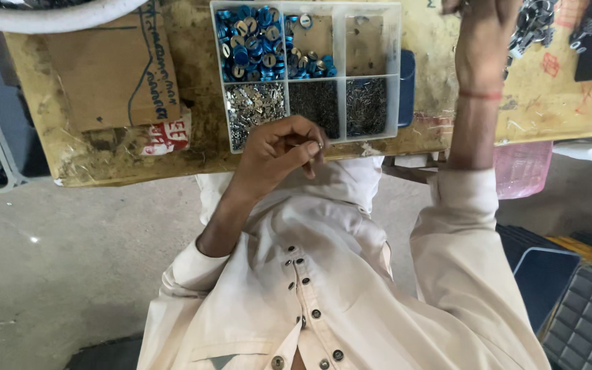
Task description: The person assembles small metal key components by hand, picking pins and cylinders from a compartmentalized tray and inserting them into key blanks. The person occasionally picks up a feature phone and places it back on the table while continuing assembly.
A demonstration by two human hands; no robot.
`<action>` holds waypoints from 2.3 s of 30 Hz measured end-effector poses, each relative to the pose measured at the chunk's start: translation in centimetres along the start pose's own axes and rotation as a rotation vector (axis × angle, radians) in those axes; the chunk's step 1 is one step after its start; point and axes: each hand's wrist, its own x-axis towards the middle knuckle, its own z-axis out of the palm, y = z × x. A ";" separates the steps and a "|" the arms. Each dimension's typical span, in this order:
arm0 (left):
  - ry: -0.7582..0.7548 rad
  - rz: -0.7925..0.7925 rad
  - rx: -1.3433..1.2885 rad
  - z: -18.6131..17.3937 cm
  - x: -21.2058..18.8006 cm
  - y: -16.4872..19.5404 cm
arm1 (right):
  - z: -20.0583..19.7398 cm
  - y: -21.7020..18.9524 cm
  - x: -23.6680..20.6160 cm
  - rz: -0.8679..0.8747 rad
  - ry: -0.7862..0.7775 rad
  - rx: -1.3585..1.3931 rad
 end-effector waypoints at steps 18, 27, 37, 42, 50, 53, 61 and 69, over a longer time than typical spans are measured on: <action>0.041 -0.152 -0.018 2.0 -0.8 2.2 | -0.5 -15.5 -9.8 -0.159 -0.623 0.038; 0.047 -0.105 0.050 2.0 -1.5 2.0 | 0.1 -15.7 -11.0 -0.142 -0.474 -0.060; 0.041 -0.009 0.174 2.4 -1.9 2.0 | 0.0 -14.5 -12.2 -0.090 -0.628 0.020; 0.092 -0.023 0.253 2.6 -1.9 2.0 | 0.1 -14.9 -12.4 -0.083 -0.632 -0.005; 0.167 -0.025 0.189 2.5 -2.4 2.1 | -0.7 -13.7 -13.3 -0.066 -0.712 0.081; 0.233 -0.002 0.155 1.9 -2.4 2.2 | -2.2 -11.6 -14.2 -0.058 -0.687 0.065; 0.221 -0.030 0.041 1.8 -1.6 0.6 | -1.5 -3.0 -10.4 -0.421 0.025 -0.907; 0.171 -0.095 -0.047 2.7 -1.3 -0.2 | 0.9 -11.7 -15.1 -0.048 -0.462 0.331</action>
